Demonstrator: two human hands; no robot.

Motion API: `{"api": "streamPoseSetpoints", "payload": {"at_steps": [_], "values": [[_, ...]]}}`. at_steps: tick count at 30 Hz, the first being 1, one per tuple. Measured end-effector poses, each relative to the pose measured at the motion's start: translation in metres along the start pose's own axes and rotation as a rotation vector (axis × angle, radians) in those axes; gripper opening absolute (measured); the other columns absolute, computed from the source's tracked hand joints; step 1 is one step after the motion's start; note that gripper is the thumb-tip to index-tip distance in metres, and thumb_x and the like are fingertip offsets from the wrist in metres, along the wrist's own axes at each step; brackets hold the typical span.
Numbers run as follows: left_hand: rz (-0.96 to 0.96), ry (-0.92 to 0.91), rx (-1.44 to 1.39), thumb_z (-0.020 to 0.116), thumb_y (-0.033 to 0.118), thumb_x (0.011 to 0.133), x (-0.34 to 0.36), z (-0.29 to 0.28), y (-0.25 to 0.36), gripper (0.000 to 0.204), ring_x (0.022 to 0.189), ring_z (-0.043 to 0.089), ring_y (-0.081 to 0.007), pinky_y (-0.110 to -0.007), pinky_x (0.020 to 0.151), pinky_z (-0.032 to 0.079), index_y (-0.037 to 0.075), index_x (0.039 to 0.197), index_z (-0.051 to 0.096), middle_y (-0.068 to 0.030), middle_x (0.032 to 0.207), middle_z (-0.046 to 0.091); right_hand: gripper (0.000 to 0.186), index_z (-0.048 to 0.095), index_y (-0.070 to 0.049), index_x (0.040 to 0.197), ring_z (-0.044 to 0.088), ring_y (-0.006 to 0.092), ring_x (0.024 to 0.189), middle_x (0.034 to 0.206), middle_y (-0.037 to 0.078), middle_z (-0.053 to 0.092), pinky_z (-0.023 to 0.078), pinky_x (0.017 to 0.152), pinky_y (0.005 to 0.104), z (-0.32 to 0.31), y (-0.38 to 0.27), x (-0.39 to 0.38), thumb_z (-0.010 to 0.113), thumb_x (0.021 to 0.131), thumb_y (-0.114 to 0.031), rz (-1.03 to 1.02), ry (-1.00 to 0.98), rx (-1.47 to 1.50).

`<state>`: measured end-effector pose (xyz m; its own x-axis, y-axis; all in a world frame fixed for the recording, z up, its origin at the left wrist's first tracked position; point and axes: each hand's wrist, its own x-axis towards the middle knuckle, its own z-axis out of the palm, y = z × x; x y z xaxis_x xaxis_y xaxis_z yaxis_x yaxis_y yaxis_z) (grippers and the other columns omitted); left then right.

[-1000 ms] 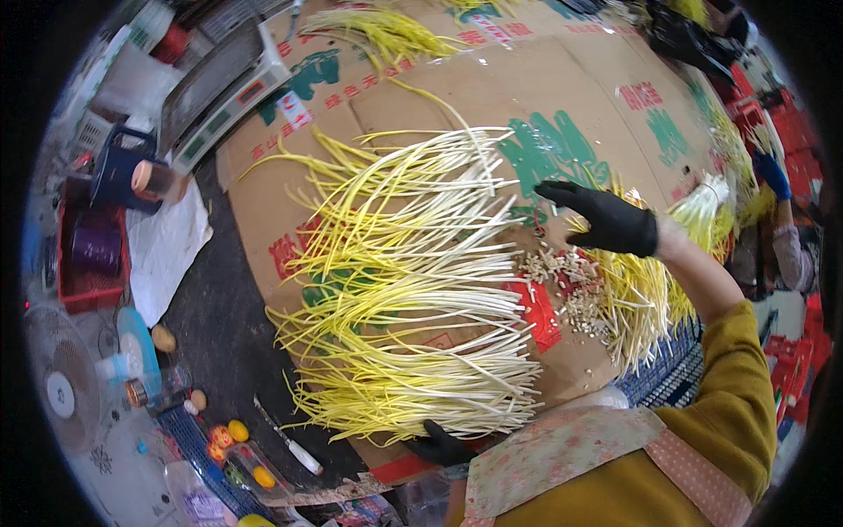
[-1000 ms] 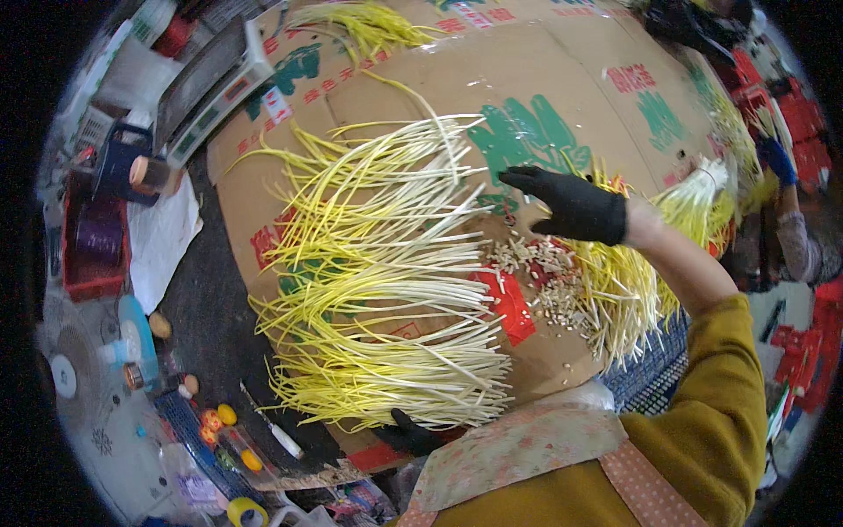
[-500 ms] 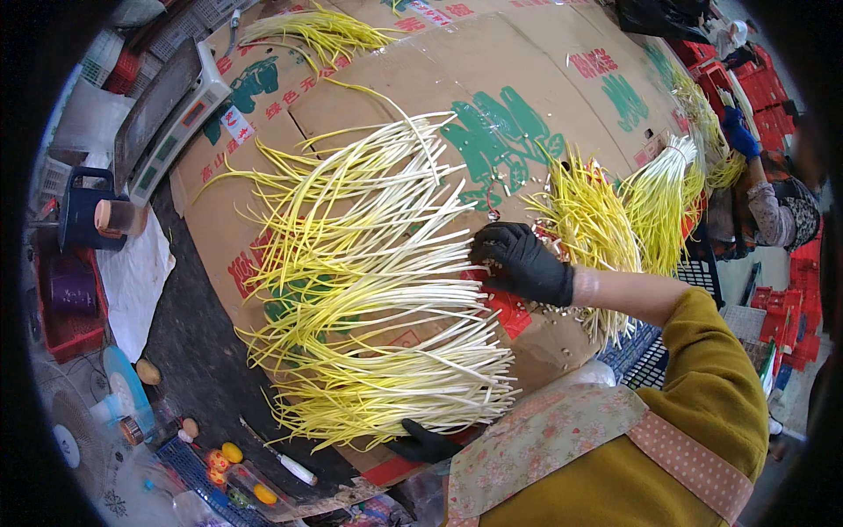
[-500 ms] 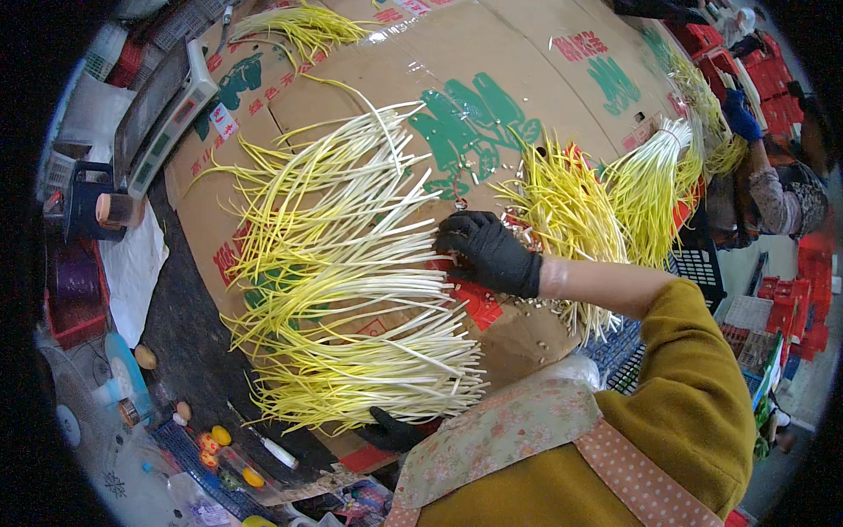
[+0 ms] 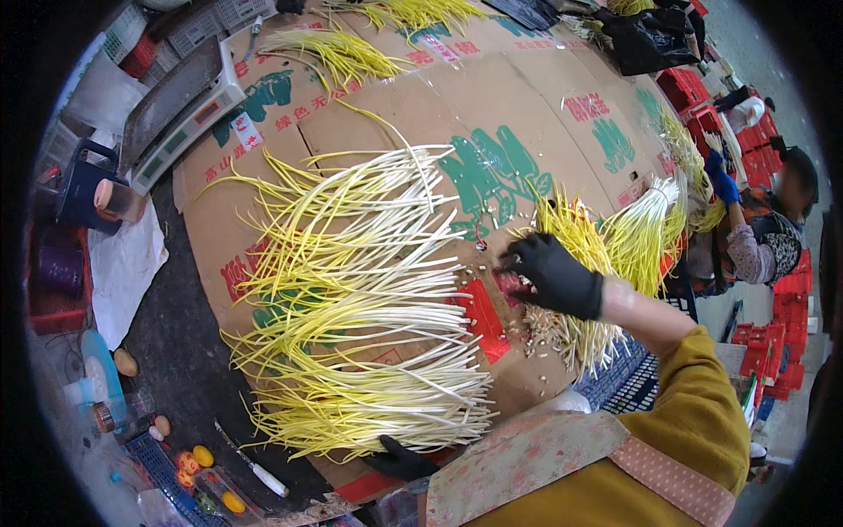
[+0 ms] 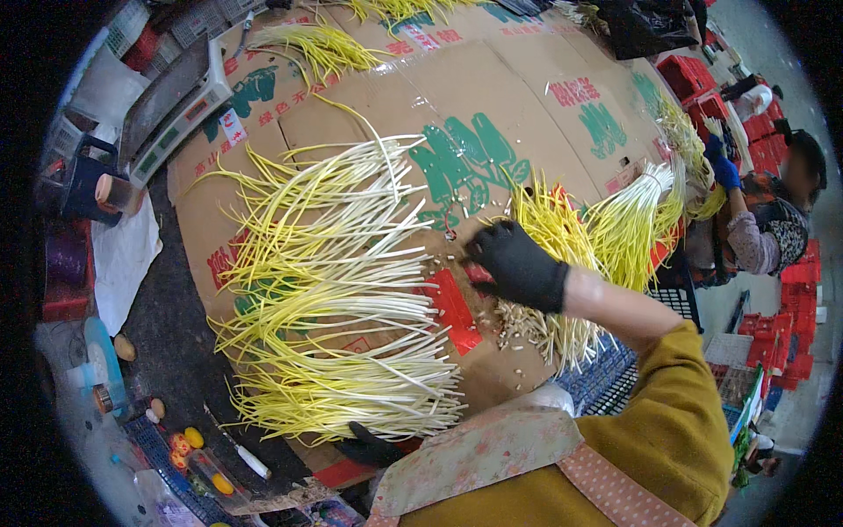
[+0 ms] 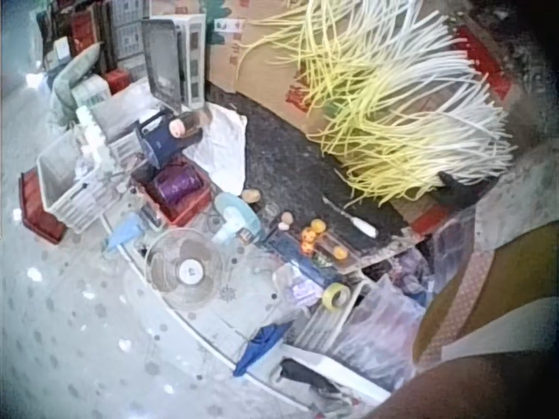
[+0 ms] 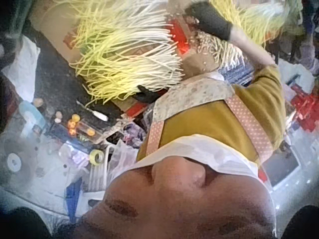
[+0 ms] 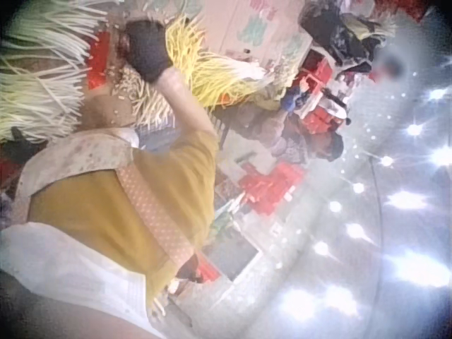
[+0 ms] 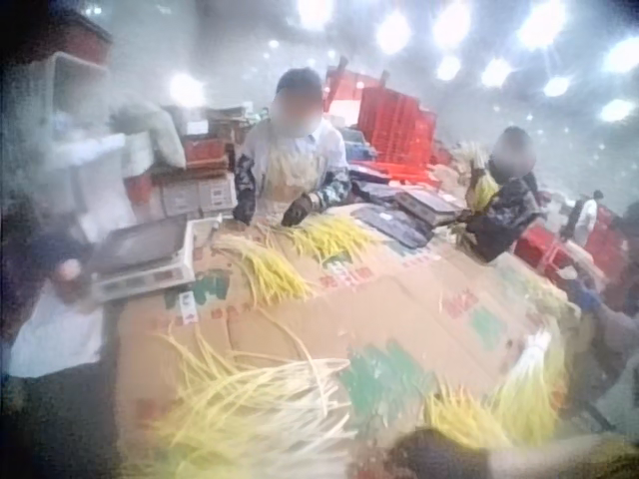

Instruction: The person repeatedly picks up bundles of yellow and white stalks, aligns them, and places them into a blue crate. The person also uses a knife to trim the ends of the stalks on a cardboard surface.

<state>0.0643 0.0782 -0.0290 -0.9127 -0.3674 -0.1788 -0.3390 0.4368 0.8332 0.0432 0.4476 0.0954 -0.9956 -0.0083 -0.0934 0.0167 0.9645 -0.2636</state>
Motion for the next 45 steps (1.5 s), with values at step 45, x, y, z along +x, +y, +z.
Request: {"api": "streamPoseSetpoints", "payload": {"at_steps": [45], "values": [[-0.023, 0.000, -0.226, 0.055, 0.018, 0.090, -0.007, -0.001, -0.024, 0.059, 0.119, 0.043, -0.0331, -0.040, 0.098, 0.037, -0.007, 0.135, 0.025, -0.0266, 0.134, 0.036, 0.039, 0.069, -0.001, 0.086, 0.063, 0.0266, 0.071, 0.080, 0.018, 0.067, 0.048, 0.073, 0.0351, 0.034, 0.104, 0.256, 0.065, 0.079, -0.039, 0.351, 0.145, 0.641]]}}
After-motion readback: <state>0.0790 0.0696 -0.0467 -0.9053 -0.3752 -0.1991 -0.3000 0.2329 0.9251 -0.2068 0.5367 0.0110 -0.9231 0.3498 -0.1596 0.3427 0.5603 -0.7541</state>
